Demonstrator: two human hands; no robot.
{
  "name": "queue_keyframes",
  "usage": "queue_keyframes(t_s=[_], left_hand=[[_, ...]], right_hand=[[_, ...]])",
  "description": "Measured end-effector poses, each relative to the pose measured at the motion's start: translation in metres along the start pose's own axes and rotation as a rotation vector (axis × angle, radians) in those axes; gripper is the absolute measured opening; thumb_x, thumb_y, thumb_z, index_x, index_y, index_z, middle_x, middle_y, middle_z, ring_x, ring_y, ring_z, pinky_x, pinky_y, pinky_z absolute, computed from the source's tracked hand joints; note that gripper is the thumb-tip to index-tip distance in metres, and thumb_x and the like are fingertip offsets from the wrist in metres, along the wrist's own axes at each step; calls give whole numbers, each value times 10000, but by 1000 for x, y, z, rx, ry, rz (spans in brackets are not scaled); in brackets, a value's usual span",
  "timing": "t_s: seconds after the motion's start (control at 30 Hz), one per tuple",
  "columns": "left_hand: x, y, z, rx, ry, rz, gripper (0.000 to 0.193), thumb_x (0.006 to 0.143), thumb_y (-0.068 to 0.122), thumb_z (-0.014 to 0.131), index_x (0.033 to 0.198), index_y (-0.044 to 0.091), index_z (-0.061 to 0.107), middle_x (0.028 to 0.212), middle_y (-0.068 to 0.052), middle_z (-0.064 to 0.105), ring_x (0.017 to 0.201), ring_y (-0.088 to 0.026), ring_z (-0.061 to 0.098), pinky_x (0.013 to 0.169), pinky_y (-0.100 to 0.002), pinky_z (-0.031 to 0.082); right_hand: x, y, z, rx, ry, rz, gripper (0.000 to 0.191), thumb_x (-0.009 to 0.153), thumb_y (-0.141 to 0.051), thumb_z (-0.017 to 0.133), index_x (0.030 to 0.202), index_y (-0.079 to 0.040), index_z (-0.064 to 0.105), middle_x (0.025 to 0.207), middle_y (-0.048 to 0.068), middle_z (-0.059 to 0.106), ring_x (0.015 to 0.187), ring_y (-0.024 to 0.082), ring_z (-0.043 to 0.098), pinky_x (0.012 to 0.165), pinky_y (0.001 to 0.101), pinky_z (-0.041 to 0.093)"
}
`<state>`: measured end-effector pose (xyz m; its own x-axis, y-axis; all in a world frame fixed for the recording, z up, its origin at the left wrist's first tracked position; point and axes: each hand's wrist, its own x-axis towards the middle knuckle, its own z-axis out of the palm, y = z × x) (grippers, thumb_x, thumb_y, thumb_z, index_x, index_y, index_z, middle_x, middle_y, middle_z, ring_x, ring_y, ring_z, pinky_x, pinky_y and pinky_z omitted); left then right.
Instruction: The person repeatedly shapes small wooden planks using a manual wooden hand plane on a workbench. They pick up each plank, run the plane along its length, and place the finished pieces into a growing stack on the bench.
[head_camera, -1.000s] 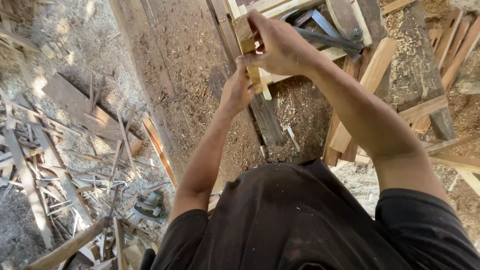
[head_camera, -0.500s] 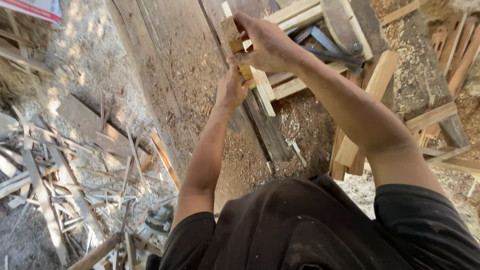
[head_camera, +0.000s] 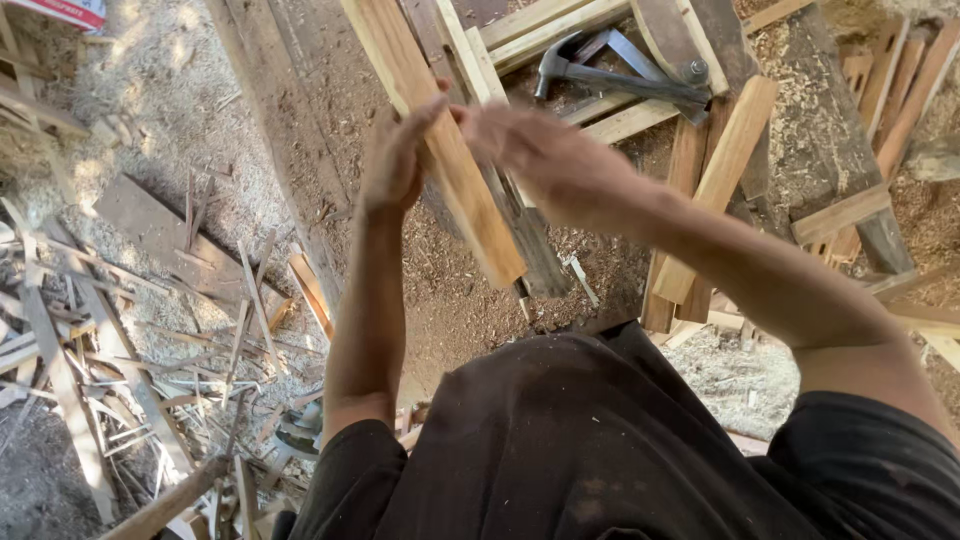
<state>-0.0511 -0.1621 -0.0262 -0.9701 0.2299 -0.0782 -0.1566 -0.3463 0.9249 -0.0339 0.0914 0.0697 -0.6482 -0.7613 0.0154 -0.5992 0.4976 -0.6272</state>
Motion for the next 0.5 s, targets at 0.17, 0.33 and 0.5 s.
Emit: queue_keyframes(t_s=[0.17,0.33,0.5], left_hand=[[-25,-29,57,755,144,22,715,962,343,786,1477,5,423,938,-112,702,716,-210,606,609,-346,542],[-25,-86,48,1062,121,325,792,917,287,848,1428,-28,331,1073,-146,679,886,-240,720,759,-385,654],[-23,-139,17,1121,42,35,594,964,221,759,1376,8,388,1143,-167,747,997,-308,759,840,-437,655]], right_hand=[[33,-1,-36,142,233,-14,978,937,-405,853,1544,67,248,1460,336,478,1339,454,466,1056,680,332],[54,14,-8,229,9,164,552,969,-449,804,1209,-106,444,916,74,563,864,217,583,804,388,542],[57,36,4,242,-42,163,506,938,-386,811,1169,-139,434,883,57,548,820,202,572,734,340,539]])
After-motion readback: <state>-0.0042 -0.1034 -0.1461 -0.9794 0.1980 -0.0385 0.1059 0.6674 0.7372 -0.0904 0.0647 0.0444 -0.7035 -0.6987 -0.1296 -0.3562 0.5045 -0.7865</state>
